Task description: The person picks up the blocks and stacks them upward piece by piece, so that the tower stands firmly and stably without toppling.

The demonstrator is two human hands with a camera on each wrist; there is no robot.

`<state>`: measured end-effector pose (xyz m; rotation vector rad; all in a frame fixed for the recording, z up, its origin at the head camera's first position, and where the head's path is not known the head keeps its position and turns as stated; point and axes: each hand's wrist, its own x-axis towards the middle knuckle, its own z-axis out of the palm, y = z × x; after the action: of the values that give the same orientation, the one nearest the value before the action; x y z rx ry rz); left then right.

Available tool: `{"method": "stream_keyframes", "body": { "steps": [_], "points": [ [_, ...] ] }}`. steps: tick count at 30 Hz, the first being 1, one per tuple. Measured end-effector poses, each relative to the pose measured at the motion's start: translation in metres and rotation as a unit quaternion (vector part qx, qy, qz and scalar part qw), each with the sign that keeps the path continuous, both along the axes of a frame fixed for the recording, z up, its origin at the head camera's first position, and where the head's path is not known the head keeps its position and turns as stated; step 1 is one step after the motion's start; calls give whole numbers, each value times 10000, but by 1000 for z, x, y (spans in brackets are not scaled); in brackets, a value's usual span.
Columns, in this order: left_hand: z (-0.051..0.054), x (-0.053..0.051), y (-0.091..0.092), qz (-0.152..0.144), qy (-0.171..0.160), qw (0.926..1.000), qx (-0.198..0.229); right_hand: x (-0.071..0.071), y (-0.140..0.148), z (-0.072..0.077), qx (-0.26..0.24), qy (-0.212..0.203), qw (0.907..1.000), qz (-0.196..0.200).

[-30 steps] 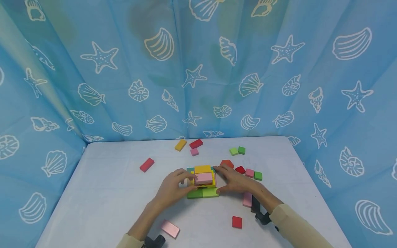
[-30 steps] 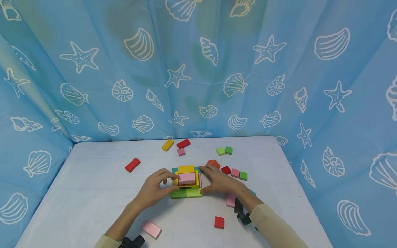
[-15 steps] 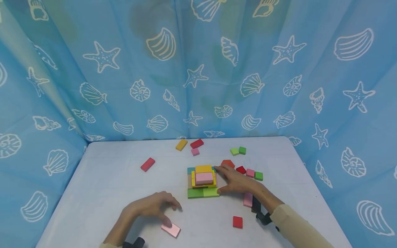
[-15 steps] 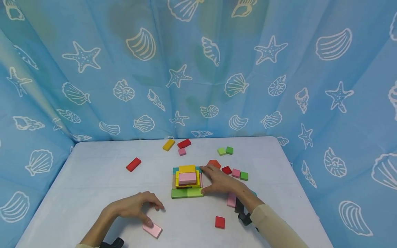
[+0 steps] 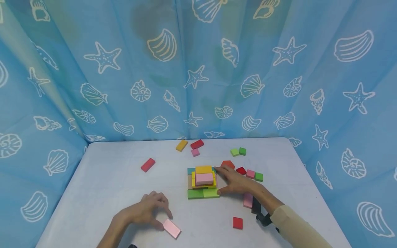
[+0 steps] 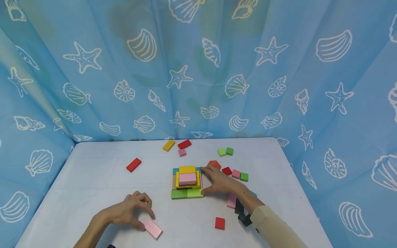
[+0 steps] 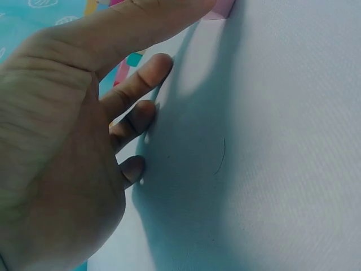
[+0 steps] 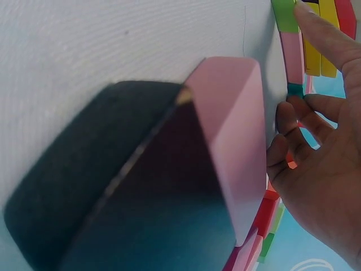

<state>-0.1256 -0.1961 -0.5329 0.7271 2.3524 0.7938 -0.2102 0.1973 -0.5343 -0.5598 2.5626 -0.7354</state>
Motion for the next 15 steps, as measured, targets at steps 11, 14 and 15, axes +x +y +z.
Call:
{"method": "stream_keyframes", "body": {
  "steps": [11,14,15],
  "points": [
    [2,3,6,88,129,9997,-183,1,0,1,-18,-33,10000,-40],
    [2,3,7,77,207,9996,-174,2,-1,2,-8,-32,10000,-49],
    [1,2,6,51,256,9995,-150,1,-1,2,-10,-22,10000,-40]
  ]
}}
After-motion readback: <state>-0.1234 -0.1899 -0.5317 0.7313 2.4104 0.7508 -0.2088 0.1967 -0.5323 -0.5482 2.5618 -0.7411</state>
